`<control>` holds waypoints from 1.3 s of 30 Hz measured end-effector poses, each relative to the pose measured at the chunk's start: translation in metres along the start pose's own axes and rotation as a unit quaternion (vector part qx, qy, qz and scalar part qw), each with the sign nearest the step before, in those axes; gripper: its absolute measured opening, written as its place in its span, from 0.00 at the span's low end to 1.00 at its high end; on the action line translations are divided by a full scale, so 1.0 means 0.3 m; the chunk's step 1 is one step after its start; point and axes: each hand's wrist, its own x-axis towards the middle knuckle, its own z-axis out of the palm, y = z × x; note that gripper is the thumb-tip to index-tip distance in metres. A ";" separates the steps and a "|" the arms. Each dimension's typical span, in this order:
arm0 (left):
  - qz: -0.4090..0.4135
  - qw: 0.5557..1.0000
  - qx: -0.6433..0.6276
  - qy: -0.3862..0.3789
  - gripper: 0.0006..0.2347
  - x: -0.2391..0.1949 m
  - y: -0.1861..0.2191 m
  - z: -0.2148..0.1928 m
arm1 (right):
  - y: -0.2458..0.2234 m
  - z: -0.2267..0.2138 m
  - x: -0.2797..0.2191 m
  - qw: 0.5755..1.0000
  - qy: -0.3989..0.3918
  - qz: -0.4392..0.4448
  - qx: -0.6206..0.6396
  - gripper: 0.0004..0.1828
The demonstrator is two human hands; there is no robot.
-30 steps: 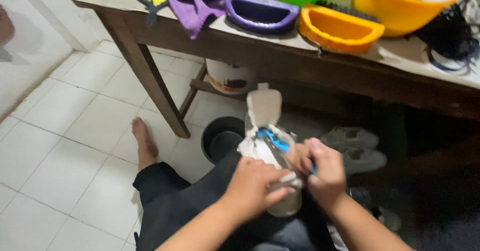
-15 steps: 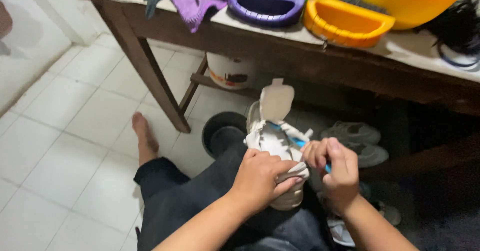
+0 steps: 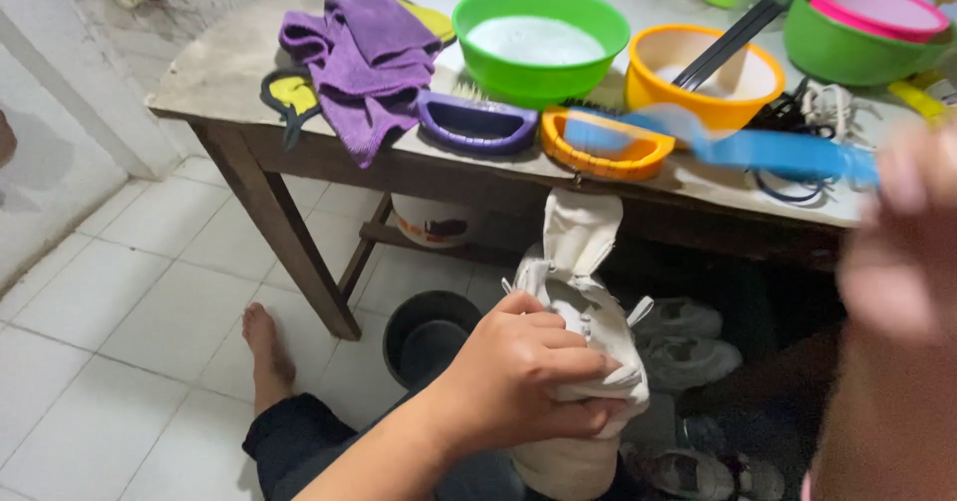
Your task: The person scrubs a white sneaker using a blue toothbrush dipped in soapy water. They clean the upper, laces, and interior of the shoe repeatedly, re-dipping the brush as needed.
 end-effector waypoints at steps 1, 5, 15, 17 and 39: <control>-0.005 1.000 -0.020 0.000 0.08 0.011 -0.003 -0.004 | 0.051 0.065 0.141 0.979 0.034 -0.146 -0.139 0.14; 0.005 1.000 -0.013 0.007 0.08 0.027 -0.015 0.016 | 0.134 0.438 0.501 0.995 0.081 -0.055 0.020 0.15; 0.007 1.000 0.029 -0.003 0.07 -0.038 -0.088 0.067 | 0.277 0.571 0.552 0.997 -0.029 0.063 -0.029 0.19; 0.005 0.999 0.035 -0.002 0.08 -0.043 -0.087 0.062 | 0.217 0.566 0.558 0.998 0.003 0.019 0.056 0.18; -0.046 0.996 0.017 -0.074 0.08 -0.411 -0.068 0.208 | 0.131 0.283 0.562 0.947 0.264 -0.005 0.181 0.16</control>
